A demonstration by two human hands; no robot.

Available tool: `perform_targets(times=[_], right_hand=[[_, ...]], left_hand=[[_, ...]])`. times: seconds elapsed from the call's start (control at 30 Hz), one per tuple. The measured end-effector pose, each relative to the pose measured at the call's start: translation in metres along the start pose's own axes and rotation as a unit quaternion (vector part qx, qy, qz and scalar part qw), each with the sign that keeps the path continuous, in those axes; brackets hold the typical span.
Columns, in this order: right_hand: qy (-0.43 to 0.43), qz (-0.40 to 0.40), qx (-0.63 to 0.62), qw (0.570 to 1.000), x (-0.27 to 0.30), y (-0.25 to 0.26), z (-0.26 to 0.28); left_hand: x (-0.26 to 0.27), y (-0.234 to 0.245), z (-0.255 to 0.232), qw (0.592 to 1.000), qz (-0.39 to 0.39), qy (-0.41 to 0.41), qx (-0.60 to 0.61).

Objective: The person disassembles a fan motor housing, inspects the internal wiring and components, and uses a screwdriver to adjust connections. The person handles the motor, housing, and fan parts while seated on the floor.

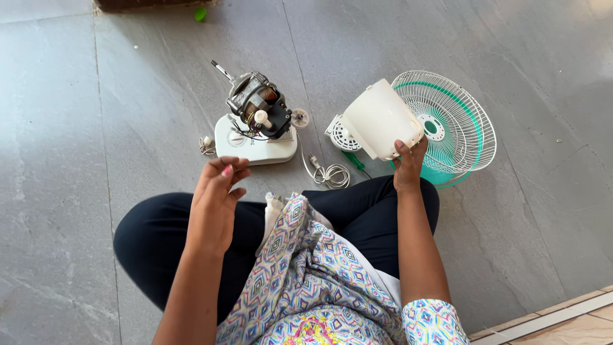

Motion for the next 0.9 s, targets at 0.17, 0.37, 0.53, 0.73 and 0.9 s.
perform_targets(times=[0.17,0.37,0.53,0.73,0.9], right_hand=[[0.115,0.046,0.082,0.989,0.002,-0.027,0.013],[0.377,0.099,0.403,0.828,-0.011,-0.079,0.031],[0.367,0.151,0.439,0.806,-0.039,-0.107,0.012],[0.371,0.152,0.475,0.784,-0.061,-0.111,-0.022],[0.403,0.145,0.519,0.739,-0.079,-0.098,-0.042]], left_hand=[[-0.004,0.002,-0.003,0.996,0.009,-0.01,-0.091],[-0.041,0.03,0.017,0.986,-0.028,0.016,-0.163],[-0.051,0.055,0.028,0.975,-0.07,0.001,-0.213],[-0.058,0.066,0.04,0.968,-0.089,-0.013,-0.233],[-0.072,0.066,0.051,0.922,-0.098,0.019,-0.374]])
Point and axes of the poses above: each hand's wrist, its own x-axis away from the middle knuckle, its own y-axis out of the back of the hand, z = x × y, the point moved 5 cm from there along -x, towards the middle knuckle, and after that the axes turned 2 degrees about -x, right-handed, at the moved point
